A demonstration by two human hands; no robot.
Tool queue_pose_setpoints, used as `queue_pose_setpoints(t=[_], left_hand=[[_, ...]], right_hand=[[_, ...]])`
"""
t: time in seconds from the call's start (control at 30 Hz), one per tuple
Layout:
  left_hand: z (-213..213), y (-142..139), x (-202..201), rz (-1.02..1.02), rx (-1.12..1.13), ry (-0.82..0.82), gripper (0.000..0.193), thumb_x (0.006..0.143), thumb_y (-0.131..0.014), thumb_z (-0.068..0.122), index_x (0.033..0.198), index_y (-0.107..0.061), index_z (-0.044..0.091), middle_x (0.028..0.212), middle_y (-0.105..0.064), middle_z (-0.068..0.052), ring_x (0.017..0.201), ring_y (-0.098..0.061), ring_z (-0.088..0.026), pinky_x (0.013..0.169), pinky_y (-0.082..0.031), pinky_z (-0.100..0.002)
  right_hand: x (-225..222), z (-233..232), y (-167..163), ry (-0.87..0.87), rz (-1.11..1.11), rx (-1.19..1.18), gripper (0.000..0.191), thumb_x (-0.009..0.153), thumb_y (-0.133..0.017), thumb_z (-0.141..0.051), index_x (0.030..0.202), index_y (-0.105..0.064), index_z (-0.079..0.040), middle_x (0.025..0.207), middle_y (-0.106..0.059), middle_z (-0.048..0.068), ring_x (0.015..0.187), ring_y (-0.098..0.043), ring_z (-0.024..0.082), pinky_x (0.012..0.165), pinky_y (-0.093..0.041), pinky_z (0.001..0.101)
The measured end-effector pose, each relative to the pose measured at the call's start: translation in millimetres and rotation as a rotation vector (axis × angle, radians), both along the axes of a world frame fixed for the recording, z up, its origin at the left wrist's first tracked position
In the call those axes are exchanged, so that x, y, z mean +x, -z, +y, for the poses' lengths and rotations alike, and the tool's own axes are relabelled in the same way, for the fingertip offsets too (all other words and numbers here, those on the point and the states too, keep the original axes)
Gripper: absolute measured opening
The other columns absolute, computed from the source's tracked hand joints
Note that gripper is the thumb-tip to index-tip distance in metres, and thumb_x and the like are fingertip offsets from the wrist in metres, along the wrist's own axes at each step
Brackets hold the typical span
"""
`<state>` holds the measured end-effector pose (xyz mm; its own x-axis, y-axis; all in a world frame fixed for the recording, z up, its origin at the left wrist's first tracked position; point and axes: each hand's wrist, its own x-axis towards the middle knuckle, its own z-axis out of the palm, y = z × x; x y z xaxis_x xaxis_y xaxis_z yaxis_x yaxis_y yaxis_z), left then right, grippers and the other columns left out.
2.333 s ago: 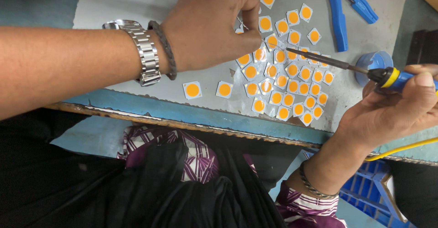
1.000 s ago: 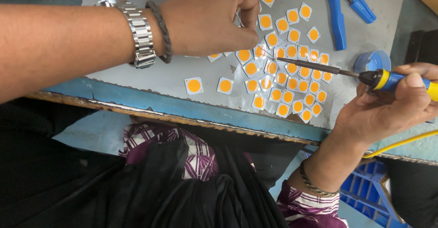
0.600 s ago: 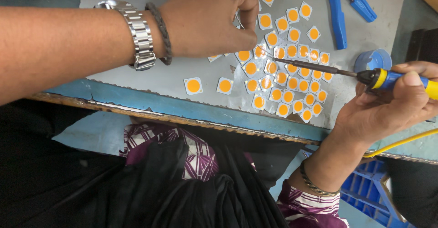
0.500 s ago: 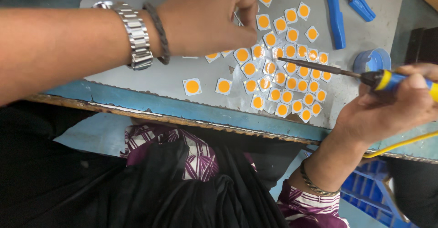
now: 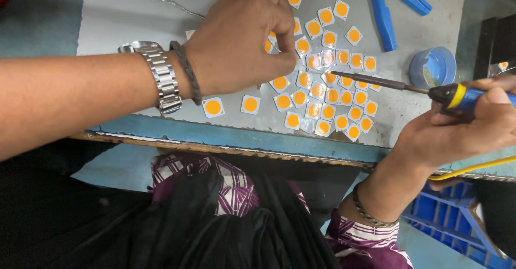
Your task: The person solders wire leads onto small square LED components laid out on the workbench. They hold each LED with one hand while touching a soldering iron to its contact point, working through the components one at a time, then reach toward an open cardboard box at the end.
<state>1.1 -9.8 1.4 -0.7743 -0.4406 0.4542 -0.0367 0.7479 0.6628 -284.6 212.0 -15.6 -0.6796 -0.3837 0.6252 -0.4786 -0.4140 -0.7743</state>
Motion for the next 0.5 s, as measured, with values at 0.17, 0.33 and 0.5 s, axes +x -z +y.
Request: queue_pose_setpoints(t=[0.17,0.33,0.5], left_hand=[[0.2,1.5,-0.4,-0.016,0.002,0.01,0.013,0.08,-0.079,0.018,0.073,-0.071,0.012,0.102,-0.068,-0.004,0.098,-0.063,-0.024,0.086,-0.049,-0.042],[-0.6,0.4,1.3,-0.031,-0.002,0.012,0.014,0.081,-0.079,0.019,0.073,-0.07,0.011,0.102,-0.068,-0.005,0.099,-0.063,-0.024,0.088,-0.049,-0.042],[-1.4,-1.2,2.0,-0.043,0.016,0.023,0.013,0.081,-0.078,0.019,0.073,-0.071,0.011,0.102,-0.069,-0.005,0.099,-0.063,-0.024,0.087,-0.049,-0.042]], right_hand=[[3.0,-3.0,0.4,-0.049,0.07,-0.017,0.015,0.111,-0.053,-0.01,0.11,-0.042,0.0,0.102,-0.051,0.014,0.076,-0.051,0.021,0.072,-0.047,0.0294],[14.1,-9.1,-8.4,-0.09,0.03,-0.027,0.02,0.113,-0.058,-0.012,0.11,-0.042,0.0,0.099,-0.052,0.014,0.071,-0.051,0.02,0.067,-0.046,0.0292],[25.3,-14.3,-14.6,-0.06,0.003,-0.015,0.021,0.103,-0.057,-0.018,0.105,-0.046,0.0,0.094,-0.056,0.011,0.06,-0.046,0.011,0.058,-0.043,0.0218]])
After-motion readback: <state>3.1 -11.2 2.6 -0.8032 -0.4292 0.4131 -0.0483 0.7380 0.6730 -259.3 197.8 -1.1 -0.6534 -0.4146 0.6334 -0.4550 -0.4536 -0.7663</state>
